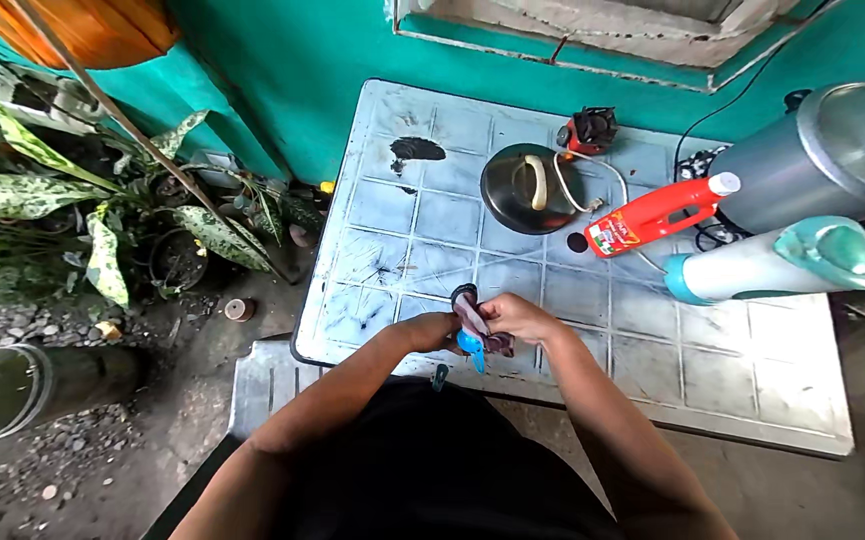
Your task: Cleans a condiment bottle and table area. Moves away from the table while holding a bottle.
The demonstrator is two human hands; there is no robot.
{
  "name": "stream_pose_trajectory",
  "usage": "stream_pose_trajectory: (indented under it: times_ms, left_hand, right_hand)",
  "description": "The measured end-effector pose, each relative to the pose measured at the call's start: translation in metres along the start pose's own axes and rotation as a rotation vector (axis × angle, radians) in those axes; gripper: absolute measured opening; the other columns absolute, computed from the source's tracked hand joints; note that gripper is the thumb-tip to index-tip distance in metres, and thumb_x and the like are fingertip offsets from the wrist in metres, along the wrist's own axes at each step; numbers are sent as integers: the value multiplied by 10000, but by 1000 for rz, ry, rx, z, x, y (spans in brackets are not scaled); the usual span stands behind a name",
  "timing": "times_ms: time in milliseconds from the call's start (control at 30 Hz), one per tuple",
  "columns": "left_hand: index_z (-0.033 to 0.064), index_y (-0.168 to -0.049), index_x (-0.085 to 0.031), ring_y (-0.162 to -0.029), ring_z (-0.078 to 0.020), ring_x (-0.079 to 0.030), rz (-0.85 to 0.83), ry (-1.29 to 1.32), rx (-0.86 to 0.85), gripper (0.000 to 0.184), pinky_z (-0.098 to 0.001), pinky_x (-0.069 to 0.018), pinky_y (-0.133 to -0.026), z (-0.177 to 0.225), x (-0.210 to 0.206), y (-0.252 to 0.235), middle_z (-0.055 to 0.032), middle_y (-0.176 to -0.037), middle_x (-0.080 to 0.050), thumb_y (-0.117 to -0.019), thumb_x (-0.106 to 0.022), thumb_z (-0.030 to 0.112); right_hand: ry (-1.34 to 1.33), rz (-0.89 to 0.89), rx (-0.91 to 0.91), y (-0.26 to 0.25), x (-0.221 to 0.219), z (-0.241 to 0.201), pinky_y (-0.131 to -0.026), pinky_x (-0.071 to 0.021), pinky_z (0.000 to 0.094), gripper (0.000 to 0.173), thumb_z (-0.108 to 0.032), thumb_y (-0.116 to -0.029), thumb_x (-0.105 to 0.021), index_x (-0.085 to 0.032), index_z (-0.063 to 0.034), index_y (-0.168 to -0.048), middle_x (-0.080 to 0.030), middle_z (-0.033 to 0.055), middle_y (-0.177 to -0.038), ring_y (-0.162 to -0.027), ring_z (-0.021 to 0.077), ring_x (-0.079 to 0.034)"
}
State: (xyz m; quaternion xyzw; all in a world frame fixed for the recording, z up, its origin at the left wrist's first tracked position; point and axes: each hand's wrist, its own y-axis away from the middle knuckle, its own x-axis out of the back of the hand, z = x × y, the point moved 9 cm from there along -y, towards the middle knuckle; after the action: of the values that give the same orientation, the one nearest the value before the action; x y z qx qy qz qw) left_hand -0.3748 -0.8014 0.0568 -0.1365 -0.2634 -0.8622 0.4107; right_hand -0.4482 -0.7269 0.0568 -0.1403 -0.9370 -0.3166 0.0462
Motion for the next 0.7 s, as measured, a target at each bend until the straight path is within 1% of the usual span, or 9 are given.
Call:
stream_pose_trajectory:
  times_ms: [100,167,233,300,367,433,500,600,700]
  left_hand:
    - [-50,-1396,-535,-1298,-390,-575,42,-7,2,503,-526,-428,-1124,-1,-4,0,-268,-1416,-561,-994,-692,208]
    - [-8,-1500,-448,-1327,-379,-562,76,24,28,604,-520,-431,-1132,-1,-5,0,-249,-1502,-500,-994,-695,208]
    - [42,-1548,-411,-1344,-370,-552,131,60,38,657,-513,-435,-1131,-2,-5,1,-227,-1534,-477,-987,-705,217]
    - [45,-1549,-415,-1355,-380,-541,165,62,27,657,-520,-433,-1136,-1,-5,2,-234,-1524,-487,-983,-707,206]
    - [11,-1524,-434,-1359,-387,-536,158,29,47,629,-519,-428,-1139,1,-5,2,-247,-1517,-487,-988,-698,207]
    - [-18,-1488,-469,-1364,-392,-529,151,13,80,583,-521,-417,-1146,3,-5,3,-258,-1508,-489,-993,-688,198]
    - [-26,-1481,-473,-1350,-385,-542,170,12,75,586,-516,-425,-1140,2,-5,2,-254,-1495,-503,-996,-686,225]
    - [8,-1518,-440,-1356,-356,-549,203,35,49,670,-512,-431,-1141,-6,-7,0,-227,-1502,-514,-978,-715,294]
    - [44,-1607,-283,-1447,-321,-465,200,119,24,946,-479,-367,-1204,-16,-12,-3,-206,-1583,-434,-861,-842,205]
  right_hand:
    - [-459,238,15,25,1,33,-790,-594,294,148,-16,-1014,-536,-668,12,-1076,-714,15,-907,-806,79,-683]
    - [-620,365,39,40,-3,48,-771,-607,309,169,-22,-1023,-510,-642,3,-1126,-711,22,-923,-804,98,-689]
    - [-577,422,66,51,-7,46,-737,-610,281,206,11,-927,-594,-634,-8,-1128,-722,4,-910,-780,79,-693]
    - [-286,432,46,57,-11,34,-723,-596,262,287,-64,-844,-734,-660,1,-1113,-718,8,-907,-767,62,-683]
    - [-10,433,-14,58,-12,22,-873,-588,373,377,-204,-822,-816,-706,13,-1111,-742,89,-987,-899,142,-712]
    - [73,452,-44,56,-13,14,-843,-576,395,301,-226,-820,-816,-714,-3,-995,-726,93,-923,-857,156,-696]
    - [17,435,-49,54,-12,13,-789,-573,357,211,-166,-841,-790,-713,-5,-953,-716,74,-878,-799,127,-681]
    - [-299,390,12,51,-16,23,-685,-574,265,99,-21,-881,-704,-710,-6,-979,-719,9,-831,-713,57,-668]
    - [-528,399,47,51,-15,32,-673,-575,236,137,50,-928,-580,-690,-31,-942,-711,-34,-790,-687,35,-660]
